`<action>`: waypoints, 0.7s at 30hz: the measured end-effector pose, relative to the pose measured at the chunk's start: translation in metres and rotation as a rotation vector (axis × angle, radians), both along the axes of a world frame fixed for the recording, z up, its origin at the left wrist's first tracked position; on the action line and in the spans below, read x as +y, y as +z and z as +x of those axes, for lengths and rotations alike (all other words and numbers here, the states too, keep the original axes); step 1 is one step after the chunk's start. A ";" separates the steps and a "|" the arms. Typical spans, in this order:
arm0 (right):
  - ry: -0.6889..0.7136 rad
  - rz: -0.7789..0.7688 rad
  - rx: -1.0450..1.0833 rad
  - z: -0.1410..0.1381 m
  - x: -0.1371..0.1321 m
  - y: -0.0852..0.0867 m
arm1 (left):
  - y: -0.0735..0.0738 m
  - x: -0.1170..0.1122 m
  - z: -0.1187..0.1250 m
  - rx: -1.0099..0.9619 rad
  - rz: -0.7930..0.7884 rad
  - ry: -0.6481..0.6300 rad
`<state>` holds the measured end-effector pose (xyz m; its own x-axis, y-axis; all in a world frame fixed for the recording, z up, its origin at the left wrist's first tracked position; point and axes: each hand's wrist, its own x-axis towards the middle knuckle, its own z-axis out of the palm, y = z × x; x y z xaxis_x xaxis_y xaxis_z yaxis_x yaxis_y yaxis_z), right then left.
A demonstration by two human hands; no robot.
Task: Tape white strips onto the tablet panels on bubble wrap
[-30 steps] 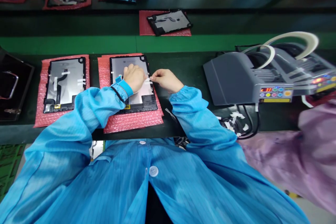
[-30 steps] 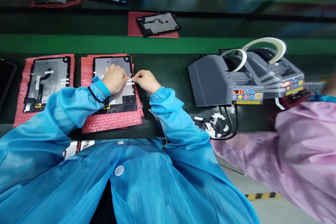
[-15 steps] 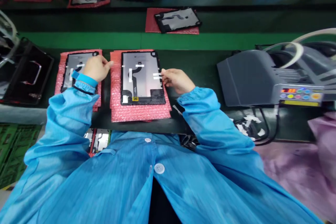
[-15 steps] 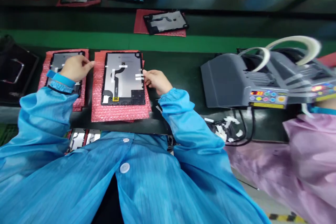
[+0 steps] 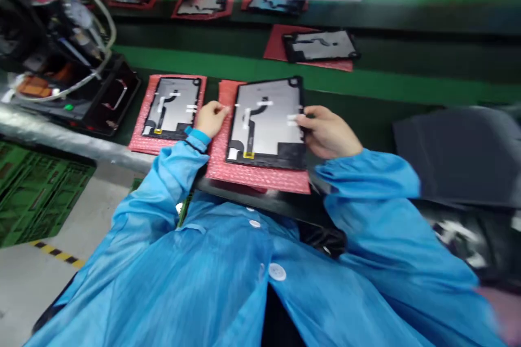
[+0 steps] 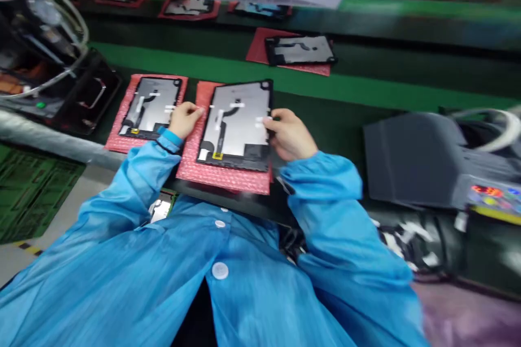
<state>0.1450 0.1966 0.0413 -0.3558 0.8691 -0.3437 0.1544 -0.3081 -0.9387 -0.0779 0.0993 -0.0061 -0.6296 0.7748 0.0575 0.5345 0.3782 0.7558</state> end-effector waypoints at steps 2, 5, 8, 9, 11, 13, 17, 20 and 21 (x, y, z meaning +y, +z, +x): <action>-0.038 -0.074 0.012 0.001 -0.003 0.000 | -0.003 0.000 0.005 -0.082 0.069 0.004; 0.108 -0.056 0.063 0.004 0.003 -0.015 | -0.009 -0.002 0.009 -0.160 0.206 0.014; 0.301 -0.081 0.080 -0.002 0.006 -0.021 | -0.016 -0.007 0.007 -0.226 0.230 0.003; 0.315 -0.099 0.084 -0.009 0.004 -0.018 | -0.017 -0.010 0.003 -0.238 0.220 0.005; 0.296 -0.116 0.105 -0.032 -0.007 -0.004 | -0.012 -0.021 -0.016 -0.224 0.194 0.020; 0.273 -0.109 0.143 -0.067 -0.021 0.011 | 0.002 -0.036 -0.047 -0.150 0.165 0.045; 0.399 -0.002 0.190 -0.149 -0.040 0.014 | 0.047 -0.069 -0.121 0.053 0.032 0.122; 0.519 0.123 0.117 -0.197 -0.043 -0.009 | 0.065 -0.083 -0.153 0.169 -0.126 0.163; 0.567 0.182 0.082 -0.207 -0.040 -0.016 | 0.065 -0.085 -0.157 0.214 -0.206 0.147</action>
